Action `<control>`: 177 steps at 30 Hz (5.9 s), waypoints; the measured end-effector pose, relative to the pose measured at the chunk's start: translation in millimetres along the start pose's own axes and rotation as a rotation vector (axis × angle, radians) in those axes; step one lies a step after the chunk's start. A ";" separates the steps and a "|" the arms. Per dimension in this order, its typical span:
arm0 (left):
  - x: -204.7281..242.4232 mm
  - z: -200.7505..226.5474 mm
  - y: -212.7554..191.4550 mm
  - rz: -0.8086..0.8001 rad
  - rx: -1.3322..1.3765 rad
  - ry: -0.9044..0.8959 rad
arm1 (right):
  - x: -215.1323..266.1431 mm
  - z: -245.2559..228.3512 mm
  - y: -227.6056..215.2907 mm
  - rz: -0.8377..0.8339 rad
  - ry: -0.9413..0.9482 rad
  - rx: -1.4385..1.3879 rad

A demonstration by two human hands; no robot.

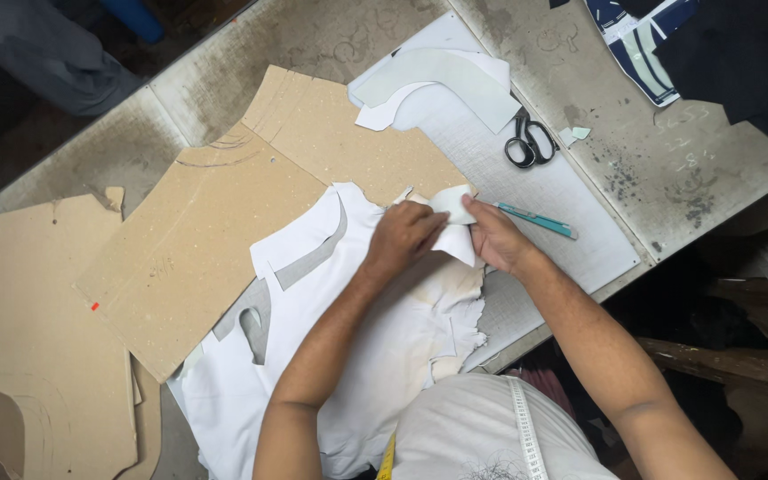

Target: The person places paper patterns on white fabric and traces their outlines with a blue pen. They reposition the fabric and patterns multiple times to mark different sections.

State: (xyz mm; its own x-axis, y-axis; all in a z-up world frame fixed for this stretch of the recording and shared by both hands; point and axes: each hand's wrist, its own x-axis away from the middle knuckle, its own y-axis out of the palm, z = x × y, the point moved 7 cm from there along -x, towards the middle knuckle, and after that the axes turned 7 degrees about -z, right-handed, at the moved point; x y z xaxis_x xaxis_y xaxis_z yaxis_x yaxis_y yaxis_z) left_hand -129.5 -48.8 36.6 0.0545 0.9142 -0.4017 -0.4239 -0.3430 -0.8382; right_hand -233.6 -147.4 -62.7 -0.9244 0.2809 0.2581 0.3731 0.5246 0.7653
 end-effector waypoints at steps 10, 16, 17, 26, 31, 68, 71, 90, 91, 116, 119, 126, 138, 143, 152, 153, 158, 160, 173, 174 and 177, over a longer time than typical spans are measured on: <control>-25.5 12.6 32.4 -0.499 0.933 -0.324 | 52.4 -90.0 28.3 -0.240 -0.112 1.263; -52.9 -23.9 53.7 -0.479 0.967 -0.505 | 47.3 -154.5 11.0 -0.104 -0.125 1.175; -62.0 -33.9 51.6 -0.446 0.944 -0.524 | 41.4 -162.1 9.2 -0.111 -0.152 1.189; -133.5 -154.7 14.5 -0.191 0.635 -0.847 | -82.9 -222.7 -22.8 -0.065 -0.212 1.255; -158.2 -248.5 24.1 -0.079 0.314 -0.966 | -175.7 -234.8 -42.1 0.053 -0.261 1.370; -184.5 -262.2 22.1 0.115 0.571 -0.883 | -221.0 -271.9 -70.4 0.057 -0.352 0.998; -198.6 -254.8 11.0 0.258 0.543 -0.720 | -219.0 -284.5 -92.4 0.093 -0.387 0.826; 268.1 40.9 -75.2 0.698 -0.580 -1.139 | -3.6 -157.5 -120.7 -0.013 -0.466 1.131; 310.4 51.7 -86.6 0.781 -0.591 -1.241 | 11.6 -135.5 -112.7 -0.048 -0.429 1.143; 524.9 58.3 -151.5 0.619 -0.761 -1.478 | 115.7 69.9 44.2 -0.150 -0.618 1.889; 537.9 65.3 -170.4 0.439 -0.930 -1.358 | 116.1 30.6 0.3 0.229 -0.450 1.802; 558.5 38.9 -174.6 0.401 -0.727 -1.404 | 87.9 18.7 -35.5 0.521 -0.276 1.587; 546.1 73.5 -119.0 0.384 -0.418 -1.546 | 137.1 -27.6 -70.2 0.506 -0.412 1.562; 568.9 78.9 -135.5 0.208 -0.448 -1.580 | 136.9 28.0 -25.6 0.314 -0.416 1.750; 438.3 74.4 -80.3 0.146 -0.707 -1.074 | 155.2 106.7 0.8 0.277 -0.208 1.584; 407.1 59.8 -52.9 0.094 -0.510 -1.084 | 153.4 109.6 -0.2 0.258 -0.201 1.476; 226.0 40.7 41.4 -0.097 -0.220 -0.899 | 145.6 100.9 2.9 0.085 -0.235 1.019; 166.9 58.1 73.3 -0.200 -0.111 -0.702 | 146.8 85.9 6.9 0.066 -0.268 1.087; 151.6 -132.0 -11.4 0.170 -0.644 -0.654 | 138.2 103.4 28.7 -0.040 -0.250 1.061; 154.2 -146.4 -19.3 0.176 -0.656 -0.660 | 132.5 107.1 30.6 -0.070 -0.249 1.063; 173.6 -190.2 -30.0 0.201 -0.318 -0.972 | 114.7 115.7 37.0 -0.146 -0.228 1.065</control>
State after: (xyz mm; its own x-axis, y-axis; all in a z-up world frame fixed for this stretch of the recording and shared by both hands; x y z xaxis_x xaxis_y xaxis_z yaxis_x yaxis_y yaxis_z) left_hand 64.7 79.2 -78.1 -0.8023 0.5649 -0.1930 -0.0786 -0.4205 -0.9039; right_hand -316.7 -2.8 -73.0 -0.9697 0.2442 0.0079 0.2403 0.9591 -0.1494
